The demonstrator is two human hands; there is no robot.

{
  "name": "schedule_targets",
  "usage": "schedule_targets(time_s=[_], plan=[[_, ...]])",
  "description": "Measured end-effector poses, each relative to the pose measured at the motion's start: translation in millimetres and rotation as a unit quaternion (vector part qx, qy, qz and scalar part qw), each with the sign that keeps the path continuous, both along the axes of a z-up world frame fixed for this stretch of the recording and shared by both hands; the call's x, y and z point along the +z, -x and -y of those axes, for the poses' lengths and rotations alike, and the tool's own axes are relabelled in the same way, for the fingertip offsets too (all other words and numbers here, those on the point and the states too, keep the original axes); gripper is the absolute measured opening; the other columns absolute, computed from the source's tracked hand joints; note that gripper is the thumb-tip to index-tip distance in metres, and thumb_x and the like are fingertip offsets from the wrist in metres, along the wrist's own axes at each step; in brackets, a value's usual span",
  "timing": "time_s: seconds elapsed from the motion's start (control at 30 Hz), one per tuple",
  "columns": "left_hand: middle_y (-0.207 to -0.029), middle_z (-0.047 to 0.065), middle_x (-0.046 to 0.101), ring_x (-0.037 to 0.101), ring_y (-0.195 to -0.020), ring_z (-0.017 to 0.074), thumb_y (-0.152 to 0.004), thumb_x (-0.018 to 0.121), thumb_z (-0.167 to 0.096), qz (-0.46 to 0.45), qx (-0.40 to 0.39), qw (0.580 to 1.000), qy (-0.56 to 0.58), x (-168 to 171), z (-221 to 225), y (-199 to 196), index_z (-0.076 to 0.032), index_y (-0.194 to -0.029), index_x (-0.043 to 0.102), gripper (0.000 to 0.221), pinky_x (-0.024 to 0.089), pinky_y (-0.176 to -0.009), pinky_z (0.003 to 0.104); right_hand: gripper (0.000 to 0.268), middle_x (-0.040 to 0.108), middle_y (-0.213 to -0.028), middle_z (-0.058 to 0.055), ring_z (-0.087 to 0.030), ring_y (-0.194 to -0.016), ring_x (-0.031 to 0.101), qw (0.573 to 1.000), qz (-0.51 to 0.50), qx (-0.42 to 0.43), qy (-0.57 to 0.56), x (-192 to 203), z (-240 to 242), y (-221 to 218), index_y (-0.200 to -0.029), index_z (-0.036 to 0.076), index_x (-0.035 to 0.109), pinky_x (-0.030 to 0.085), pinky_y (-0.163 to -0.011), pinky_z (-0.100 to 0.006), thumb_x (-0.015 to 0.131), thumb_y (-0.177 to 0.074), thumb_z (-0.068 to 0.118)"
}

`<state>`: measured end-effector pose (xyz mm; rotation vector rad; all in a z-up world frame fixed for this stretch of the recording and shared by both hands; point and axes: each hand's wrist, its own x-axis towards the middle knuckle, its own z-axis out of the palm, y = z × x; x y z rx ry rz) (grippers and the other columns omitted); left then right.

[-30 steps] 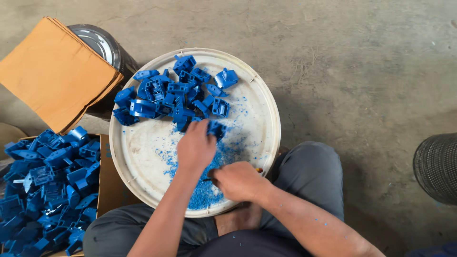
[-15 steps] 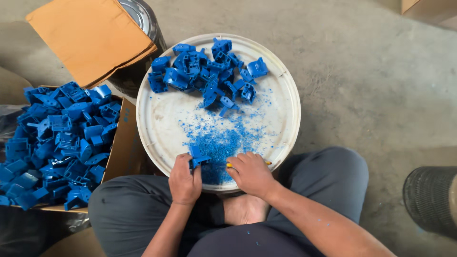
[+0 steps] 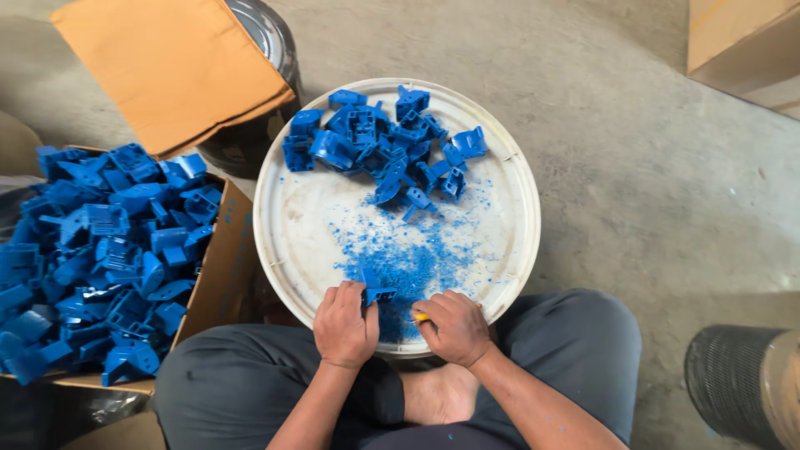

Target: The person uses a small tool to trim excess material from various blue plastic components over a white circular tray, placing finished items into a cardboard box.

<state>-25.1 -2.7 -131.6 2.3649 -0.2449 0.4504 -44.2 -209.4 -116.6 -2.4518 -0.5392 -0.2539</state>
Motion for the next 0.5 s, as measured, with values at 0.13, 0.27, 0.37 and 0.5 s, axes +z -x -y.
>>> schedule_targets(time_s=[0.13, 0.27, 0.37, 0.5], plan=[[-0.099, 0.011, 0.068, 0.062, -0.091, 0.0355, -0.082, 0.069, -0.017, -0.031, 0.013, 0.999, -0.009, -8.0, -1.6, -32.8, -0.007, -0.105, 0.066, 0.025, 0.050, -0.077, 0.046, 0.015, 0.068, -0.081, -0.008, -0.031, -0.077, 0.064, 1.000, 0.020, -0.014, -0.007, -10.2, 2.7, -31.5, -0.094, 0.011, 0.073, 0.050, -0.068, -0.044, 0.072, -0.080, 0.016], [-0.097, 0.014, 0.068, 0.062, -0.090, 0.0369, -0.087, 0.070, -0.019, -0.094, 0.055, 0.994, 0.019, -31.2, -3.1, -65.1, -0.006, -0.110, 0.067, 0.026, 0.049, -0.075, 0.047, 0.020, 0.072, -0.090, -0.010, -0.033, -0.084, 0.066, 0.997, 0.033, -0.066, -0.014, -20.0, 4.2, -50.4, -0.101, 0.010, 0.073, 0.052, -0.072, -0.045, 0.071, -0.083, 0.018], [-0.097, 0.008, 0.066, 0.060, -0.089, 0.0210, -0.093, 0.066, -0.012, -0.089, 0.017, 0.937, 0.338, -44.2, -10.1, -82.8, -0.002, -0.113, 0.064, 0.022, 0.050, -0.076, 0.037, 0.025, 0.074, -0.095, -0.010, -0.033, -0.087, 0.067, 0.996, 0.049, -0.068, -0.022, -21.6, 3.4, -64.6, -0.106, 0.010, 0.073, 0.053, -0.075, -0.045, 0.068, -0.083, 0.018], [-0.086, 0.003, 0.066, 0.052, -0.064, 0.0089, -0.091, 0.061, -0.004, -0.212, 0.081, 0.838, 0.497, -43.9, -30.5, -27.7, -0.002, -0.111, 0.066, 0.021, 0.042, -0.054, 0.027, 0.030, 0.075, -0.098, -0.008, -0.031, -0.088, 0.068, 0.997, 0.051, -0.059, -0.024, -32.1, 6.7, -65.6, -0.109, 0.011, 0.072, 0.054, -0.077, -0.045, 0.064, -0.081, 0.015]])
